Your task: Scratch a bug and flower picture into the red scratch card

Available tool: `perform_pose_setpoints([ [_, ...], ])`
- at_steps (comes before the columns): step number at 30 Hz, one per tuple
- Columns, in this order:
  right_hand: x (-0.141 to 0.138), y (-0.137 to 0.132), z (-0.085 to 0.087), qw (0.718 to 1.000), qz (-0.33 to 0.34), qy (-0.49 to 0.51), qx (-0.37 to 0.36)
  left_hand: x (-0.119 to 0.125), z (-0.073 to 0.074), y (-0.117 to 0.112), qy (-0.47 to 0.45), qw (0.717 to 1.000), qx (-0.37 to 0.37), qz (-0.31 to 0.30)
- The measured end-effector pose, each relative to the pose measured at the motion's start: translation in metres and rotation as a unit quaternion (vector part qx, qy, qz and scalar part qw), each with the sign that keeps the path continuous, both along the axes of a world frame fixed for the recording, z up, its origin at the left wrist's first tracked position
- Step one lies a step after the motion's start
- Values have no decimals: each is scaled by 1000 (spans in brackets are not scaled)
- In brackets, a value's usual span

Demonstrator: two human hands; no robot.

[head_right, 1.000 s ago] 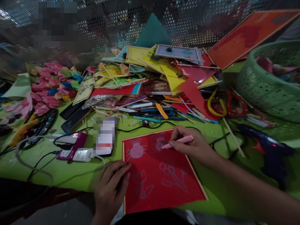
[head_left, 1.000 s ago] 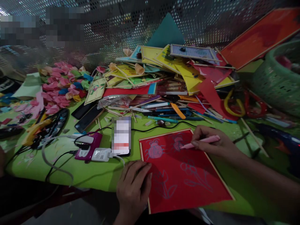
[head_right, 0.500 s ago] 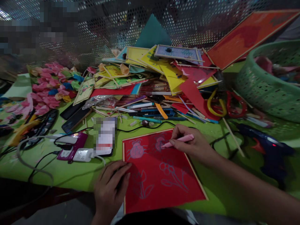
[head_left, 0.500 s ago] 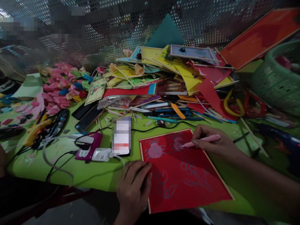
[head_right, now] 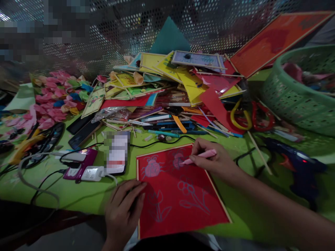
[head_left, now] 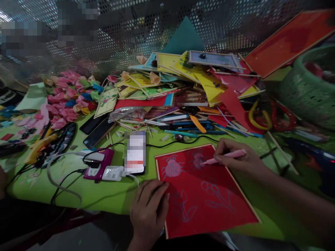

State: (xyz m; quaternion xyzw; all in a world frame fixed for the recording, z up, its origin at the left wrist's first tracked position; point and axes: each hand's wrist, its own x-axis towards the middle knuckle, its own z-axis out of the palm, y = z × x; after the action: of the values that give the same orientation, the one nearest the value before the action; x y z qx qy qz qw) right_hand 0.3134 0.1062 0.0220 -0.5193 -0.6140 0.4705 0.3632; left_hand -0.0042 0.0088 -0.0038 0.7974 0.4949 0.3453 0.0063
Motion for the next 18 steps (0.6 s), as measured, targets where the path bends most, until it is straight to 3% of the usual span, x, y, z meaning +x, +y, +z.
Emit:
perform_pose_setpoints([
  [18, 5, -1, -8, 1000, -2, 18, -4, -1, -1, 0, 4, 1000, -1, -1],
])
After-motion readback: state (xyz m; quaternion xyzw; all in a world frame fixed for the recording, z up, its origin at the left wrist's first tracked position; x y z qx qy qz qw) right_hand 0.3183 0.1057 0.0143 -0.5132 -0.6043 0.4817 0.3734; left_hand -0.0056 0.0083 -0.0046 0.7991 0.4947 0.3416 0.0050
